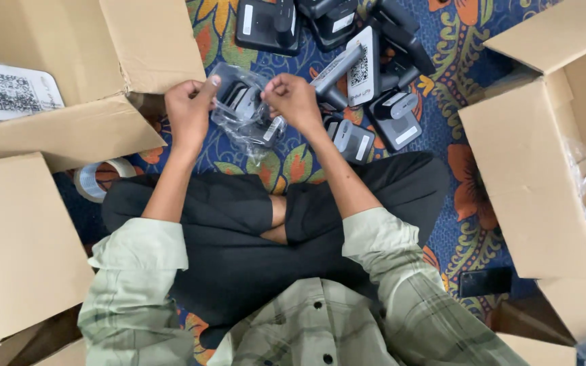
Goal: The person packs barcode scanners and related mounting equipment into cardboard boxes with bubble wrap.
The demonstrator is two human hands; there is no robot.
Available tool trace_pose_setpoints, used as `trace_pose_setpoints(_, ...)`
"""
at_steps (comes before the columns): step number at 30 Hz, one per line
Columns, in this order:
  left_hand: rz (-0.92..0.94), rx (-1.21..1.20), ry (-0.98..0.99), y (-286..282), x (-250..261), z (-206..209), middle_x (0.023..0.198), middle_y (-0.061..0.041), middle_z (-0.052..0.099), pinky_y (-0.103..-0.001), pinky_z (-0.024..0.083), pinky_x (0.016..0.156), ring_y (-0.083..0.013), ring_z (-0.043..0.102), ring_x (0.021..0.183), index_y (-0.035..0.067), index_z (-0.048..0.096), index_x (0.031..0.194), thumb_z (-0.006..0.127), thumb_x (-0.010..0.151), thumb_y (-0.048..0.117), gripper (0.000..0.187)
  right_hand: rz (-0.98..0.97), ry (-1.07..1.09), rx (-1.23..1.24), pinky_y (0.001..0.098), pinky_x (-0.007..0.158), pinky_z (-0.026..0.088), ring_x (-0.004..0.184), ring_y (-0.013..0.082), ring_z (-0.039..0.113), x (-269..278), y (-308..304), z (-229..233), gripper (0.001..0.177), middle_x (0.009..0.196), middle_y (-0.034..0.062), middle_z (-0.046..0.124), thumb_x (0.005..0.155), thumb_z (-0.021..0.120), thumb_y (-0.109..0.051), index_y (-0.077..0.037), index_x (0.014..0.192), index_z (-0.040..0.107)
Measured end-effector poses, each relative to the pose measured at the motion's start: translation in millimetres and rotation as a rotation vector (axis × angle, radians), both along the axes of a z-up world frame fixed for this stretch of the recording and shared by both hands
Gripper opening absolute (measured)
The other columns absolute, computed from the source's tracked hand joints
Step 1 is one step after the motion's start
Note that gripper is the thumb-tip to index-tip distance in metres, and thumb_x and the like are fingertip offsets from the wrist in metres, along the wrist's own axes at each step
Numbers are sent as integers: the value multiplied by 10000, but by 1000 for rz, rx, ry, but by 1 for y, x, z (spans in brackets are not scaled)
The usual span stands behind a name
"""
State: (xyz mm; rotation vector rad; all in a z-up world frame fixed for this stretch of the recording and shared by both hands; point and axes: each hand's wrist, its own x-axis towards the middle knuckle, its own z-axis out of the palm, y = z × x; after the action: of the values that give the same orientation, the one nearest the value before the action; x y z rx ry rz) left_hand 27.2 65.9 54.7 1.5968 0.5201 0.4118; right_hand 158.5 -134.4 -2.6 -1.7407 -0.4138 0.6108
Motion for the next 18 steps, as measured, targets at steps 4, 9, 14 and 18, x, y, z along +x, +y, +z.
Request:
trace_pose_setpoints(4,29,-45,-27,-11,15,4,681,27,620,-225,416,590,-32,533,635,8,676,777,761,1006,277,364,-166,-48,50,262,442,536,610,70,639,-11,8,38,278,773,15,702,907,739,-177,-60,1103,581)
trace_pose_setpoints(9,144,-35,-86,-24,24,9,756,20,653,-222,451,638,-32,544,700,-7,722,860,793,968,201,244,-80,-213,-17,257,518,518,617,88,636,-8,0,48,99,803,78,710,966,743,-80,-3,1005,695)
trace_pose_setpoints(14,223,-135,-373,-14,54,33,849,-4,698,-225,506,717,-62,607,773,-25,726,953,814,926,88,146,-156,-178,496,268,663,563,749,100,655,3,-7,79,33,903,39,653,1038,626,-5,3,1037,594)
trace_pose_setpoints(18,119,-160,-666,-39,55,104,910,-15,655,-265,526,797,-118,634,847,-41,674,961,829,952,19,167,-240,-343,666,261,860,516,944,110,640,-3,-13,80,104,1012,13,592,1062,559,71,-17,1106,523)
